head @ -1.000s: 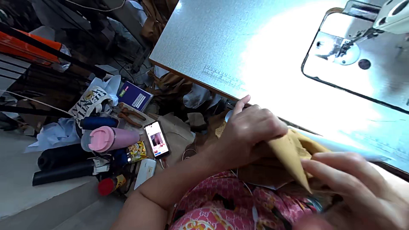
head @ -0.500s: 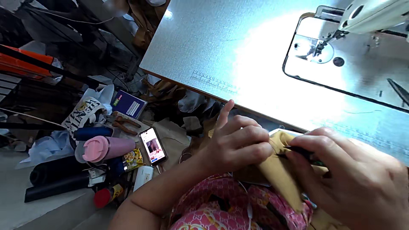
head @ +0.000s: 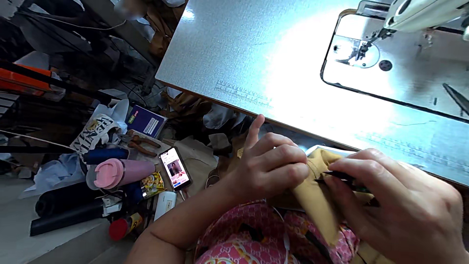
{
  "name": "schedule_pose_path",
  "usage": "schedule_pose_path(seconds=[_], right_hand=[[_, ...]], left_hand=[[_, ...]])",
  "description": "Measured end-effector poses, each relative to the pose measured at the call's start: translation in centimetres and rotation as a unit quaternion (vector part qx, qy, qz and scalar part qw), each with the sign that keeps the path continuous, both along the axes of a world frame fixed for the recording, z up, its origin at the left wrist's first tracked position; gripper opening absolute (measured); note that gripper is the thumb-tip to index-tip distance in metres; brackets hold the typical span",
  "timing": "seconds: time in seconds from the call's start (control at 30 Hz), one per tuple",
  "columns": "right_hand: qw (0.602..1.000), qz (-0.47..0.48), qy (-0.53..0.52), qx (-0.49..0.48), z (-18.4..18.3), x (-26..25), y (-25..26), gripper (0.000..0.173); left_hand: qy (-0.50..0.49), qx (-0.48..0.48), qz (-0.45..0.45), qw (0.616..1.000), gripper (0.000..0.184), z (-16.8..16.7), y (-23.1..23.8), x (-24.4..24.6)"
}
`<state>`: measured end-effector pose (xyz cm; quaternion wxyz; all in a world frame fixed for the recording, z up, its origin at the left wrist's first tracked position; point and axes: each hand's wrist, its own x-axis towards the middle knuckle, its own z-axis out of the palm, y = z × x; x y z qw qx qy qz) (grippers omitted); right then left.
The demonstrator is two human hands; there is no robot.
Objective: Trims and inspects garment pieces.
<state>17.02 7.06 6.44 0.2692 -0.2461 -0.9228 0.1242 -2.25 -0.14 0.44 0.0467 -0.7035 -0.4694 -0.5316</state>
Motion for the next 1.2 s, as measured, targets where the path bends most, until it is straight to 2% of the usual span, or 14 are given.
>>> schedule_pose_path(seconds=[1.03, 1.2], right_hand=[[0.999, -0.014, -0.012, 0.036, -0.1, 1.1, -0.4, 0.031], [1.000, 0.017, -0.007, -0.009, 0.1, 1.5, -0.5, 0.034]], left_hand=[[0.012, 0.013, 0.012, 1.000, 0.010, 0.0, -0.5, 0.1], [-0.008, 0.017, 0.015, 1.000, 0.010, -0.3, -0.4, 0.1]])
